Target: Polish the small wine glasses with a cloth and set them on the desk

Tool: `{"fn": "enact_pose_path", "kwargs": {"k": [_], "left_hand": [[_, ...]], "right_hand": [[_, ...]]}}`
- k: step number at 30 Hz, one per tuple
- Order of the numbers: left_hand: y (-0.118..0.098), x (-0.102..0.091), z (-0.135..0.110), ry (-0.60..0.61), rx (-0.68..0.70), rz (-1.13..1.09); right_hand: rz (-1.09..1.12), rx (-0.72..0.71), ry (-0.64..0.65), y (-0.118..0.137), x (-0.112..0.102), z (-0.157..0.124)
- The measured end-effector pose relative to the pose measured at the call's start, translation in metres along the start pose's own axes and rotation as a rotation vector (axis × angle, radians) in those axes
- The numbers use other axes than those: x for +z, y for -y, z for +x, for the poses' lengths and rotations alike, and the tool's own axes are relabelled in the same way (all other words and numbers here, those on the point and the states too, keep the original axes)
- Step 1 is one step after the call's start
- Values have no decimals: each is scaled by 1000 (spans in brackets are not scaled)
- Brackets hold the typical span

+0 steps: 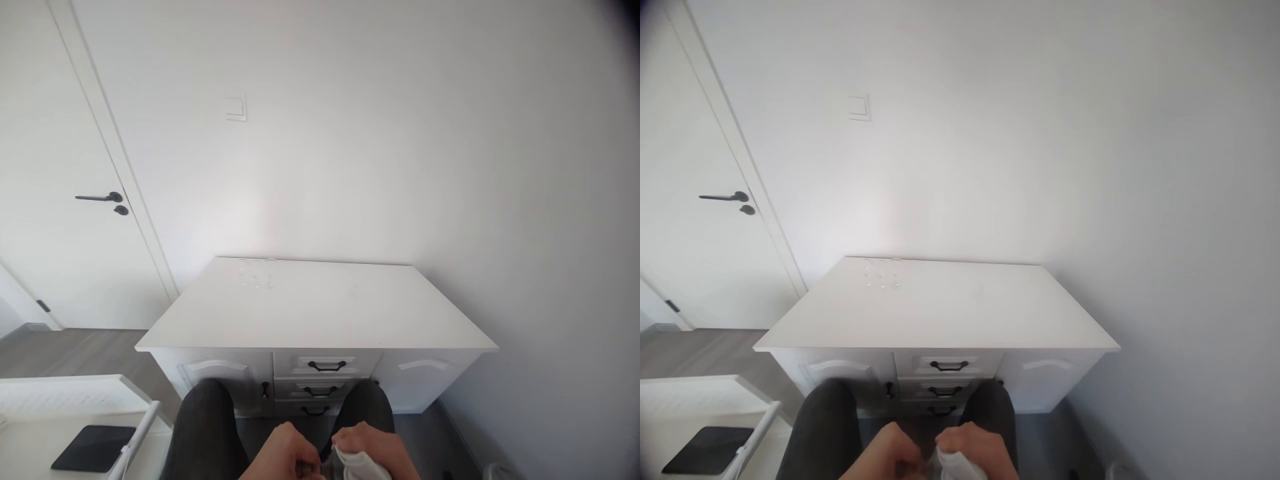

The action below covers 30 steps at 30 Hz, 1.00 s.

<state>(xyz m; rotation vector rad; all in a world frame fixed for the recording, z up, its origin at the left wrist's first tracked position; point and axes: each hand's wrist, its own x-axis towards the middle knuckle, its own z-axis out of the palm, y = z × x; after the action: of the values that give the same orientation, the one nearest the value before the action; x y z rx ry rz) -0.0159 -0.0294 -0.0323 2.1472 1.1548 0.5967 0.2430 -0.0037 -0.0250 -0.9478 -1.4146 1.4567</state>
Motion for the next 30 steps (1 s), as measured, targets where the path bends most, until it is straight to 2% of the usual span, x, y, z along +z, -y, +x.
{"fn": "enact_pose_path", "kwargs": {"k": [2, 4, 6, 7, 9, 10, 11, 14, 16, 18, 20, 22, 25, 27, 28, 30], "left_hand": [[-12, -7, 2, -111, -129, -151], [-23, -12, 4, -314, -271, -250], [-28, -7, 8, -499, -355, -301], [-29, -1, 10, -557, -361, -310], [-29, 13, 14, -630, -321, -279], [-28, 20, 15, -659, -296, -254], [-27, 25, 15, -672, -274, -236], [-26, 23, 13, -634, -280, -321], [-28, 11, 10, -537, -327, -507], [-30, -1, 8, -490, -397, -722], [-32, -8, 7, -507, -438, -852], [-35, -9, 6, -519, -426, -849], [-36, -9, 2, -405, -338, -777], [-33, -11, -4, -350, -311, -736], [-30, -13, -7, -323, -308, -719], [-23, -16, -11, -235, -318, -776]], "right_hand": [[126, 84, -227, -5, -7, 4], [248, 151, -416, -11, -8, 9], [378, 170, -502, -16, 1, 12], [457, 187, -480, -17, 11, 13], [612, 218, -330, -17, 37, 15], [657, 203, -233, -14, 51, 16], [688, 176, -202, -9, 65, 18], [803, 126, -162, 14, 91, 28], [872, 127, -96, 31, 96, 36], [874, 131, -18, 39, 98, 41], [801, 103, -17, 38, 99, 43], [663, 33, -103, 31, 100, 43], [250, -194, -160, 30, 91, 42], [3, -303, -92, 41, 81, 42], [-18, -292, -30, 49, 77, 42], [167, -138, 146, 62, 75, 43]]}}
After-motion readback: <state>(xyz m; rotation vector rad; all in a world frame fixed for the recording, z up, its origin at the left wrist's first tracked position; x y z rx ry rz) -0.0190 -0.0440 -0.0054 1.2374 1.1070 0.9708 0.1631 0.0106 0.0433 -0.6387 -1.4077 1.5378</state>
